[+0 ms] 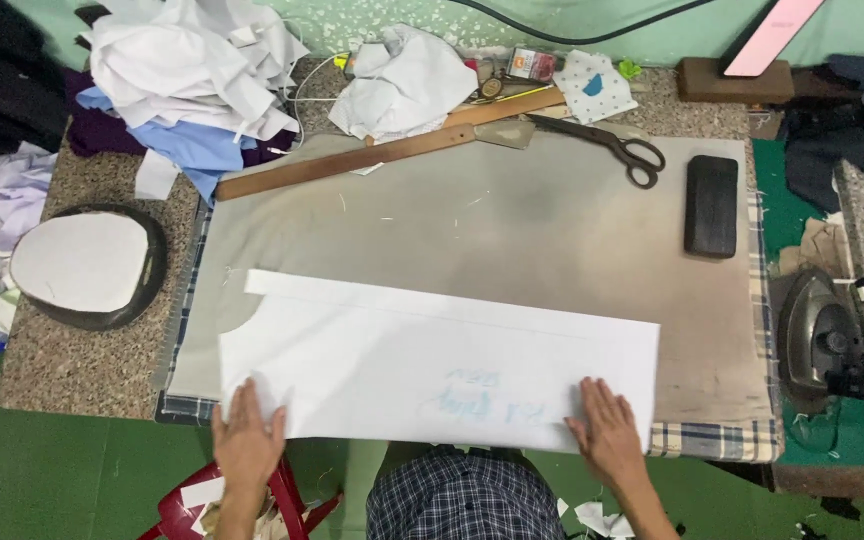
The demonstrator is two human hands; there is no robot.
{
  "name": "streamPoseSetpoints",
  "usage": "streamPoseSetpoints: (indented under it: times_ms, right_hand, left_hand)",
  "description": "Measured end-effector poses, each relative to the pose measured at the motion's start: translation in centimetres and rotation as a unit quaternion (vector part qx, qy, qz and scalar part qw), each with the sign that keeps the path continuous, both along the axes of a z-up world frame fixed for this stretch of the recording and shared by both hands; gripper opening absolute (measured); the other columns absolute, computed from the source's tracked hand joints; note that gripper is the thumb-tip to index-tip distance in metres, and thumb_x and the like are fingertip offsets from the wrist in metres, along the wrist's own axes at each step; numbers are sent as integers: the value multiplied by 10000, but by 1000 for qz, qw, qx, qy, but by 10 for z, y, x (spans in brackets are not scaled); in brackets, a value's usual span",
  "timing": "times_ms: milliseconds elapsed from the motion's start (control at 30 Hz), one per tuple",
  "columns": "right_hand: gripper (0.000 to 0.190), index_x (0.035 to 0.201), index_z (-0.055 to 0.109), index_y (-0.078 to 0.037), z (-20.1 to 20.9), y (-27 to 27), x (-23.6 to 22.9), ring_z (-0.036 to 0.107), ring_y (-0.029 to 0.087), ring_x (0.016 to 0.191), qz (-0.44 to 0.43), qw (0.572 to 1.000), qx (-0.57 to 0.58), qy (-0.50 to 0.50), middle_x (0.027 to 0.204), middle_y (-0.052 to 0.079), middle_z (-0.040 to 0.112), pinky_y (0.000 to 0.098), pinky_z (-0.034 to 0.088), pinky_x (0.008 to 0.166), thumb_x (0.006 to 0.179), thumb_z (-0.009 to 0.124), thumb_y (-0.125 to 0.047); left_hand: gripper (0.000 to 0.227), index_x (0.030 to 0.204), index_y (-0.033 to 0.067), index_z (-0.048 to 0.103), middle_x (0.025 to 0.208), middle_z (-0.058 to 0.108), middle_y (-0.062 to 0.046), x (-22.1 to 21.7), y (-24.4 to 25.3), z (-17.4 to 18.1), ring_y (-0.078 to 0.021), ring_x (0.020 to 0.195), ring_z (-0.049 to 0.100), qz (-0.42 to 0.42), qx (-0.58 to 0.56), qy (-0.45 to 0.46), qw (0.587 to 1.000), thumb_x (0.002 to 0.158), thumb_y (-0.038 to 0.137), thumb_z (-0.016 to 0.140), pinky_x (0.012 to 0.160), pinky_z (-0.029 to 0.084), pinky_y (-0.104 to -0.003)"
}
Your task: The person irons a white patterned fabric piece on a work table using a steam iron. They smooth the fabric with their hands, move a black rectangular object aside, and repeatedly press the iron over the material to remove wrinkles.
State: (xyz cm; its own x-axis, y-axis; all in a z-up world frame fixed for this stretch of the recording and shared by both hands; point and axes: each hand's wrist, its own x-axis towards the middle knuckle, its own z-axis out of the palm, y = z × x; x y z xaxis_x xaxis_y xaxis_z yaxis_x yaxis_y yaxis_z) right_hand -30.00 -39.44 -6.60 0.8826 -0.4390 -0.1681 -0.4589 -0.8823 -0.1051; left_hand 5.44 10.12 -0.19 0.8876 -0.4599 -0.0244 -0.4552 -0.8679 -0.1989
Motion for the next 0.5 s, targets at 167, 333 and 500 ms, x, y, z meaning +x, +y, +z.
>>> streamPoseSetpoints:
  times_ms: [167, 333, 500]
  right_hand:
    - [713, 1607, 307, -118, 8, 34, 19, 257, 250, 1580, 41, 992, -22, -118, 1678, 94, 323, 446, 222, 1274, 1021, 408, -511]
    - [703, 1600, 324, -102, 10, 31, 25, 264, 265, 1576, 11, 993, -13, -116, 1671, 103, 337, 463, 234, 1263, 1030, 401, -507]
    - [691, 1608, 315, -116, 17, 40, 30, 240, 275, 1585, 31, 988, -42, -148, 1683, 96, 312, 469, 196, 1283, 1036, 397, -494]
  left_hand:
    - [813, 1570, -78, 379, 1515, 537, -241, 10, 30, 4, -382, 1496, 442, -27, -102, -21, 994, 1054, 541, 265, 1291, 249, -592]
    - [760, 1628, 32, 188, 1682, 222, -177, -16, -49, -5, -307, 1566, 187, -77, -116, 54, 989, 1060, 536, 235, 1311, 69, -513]
    - [752, 1629, 79, 113, 1725, 70, -102, -39, -110, -24, -239, 1595, 40, -151, -111, 89, 978, 1057, 558, 198, 1297, -26, -495]
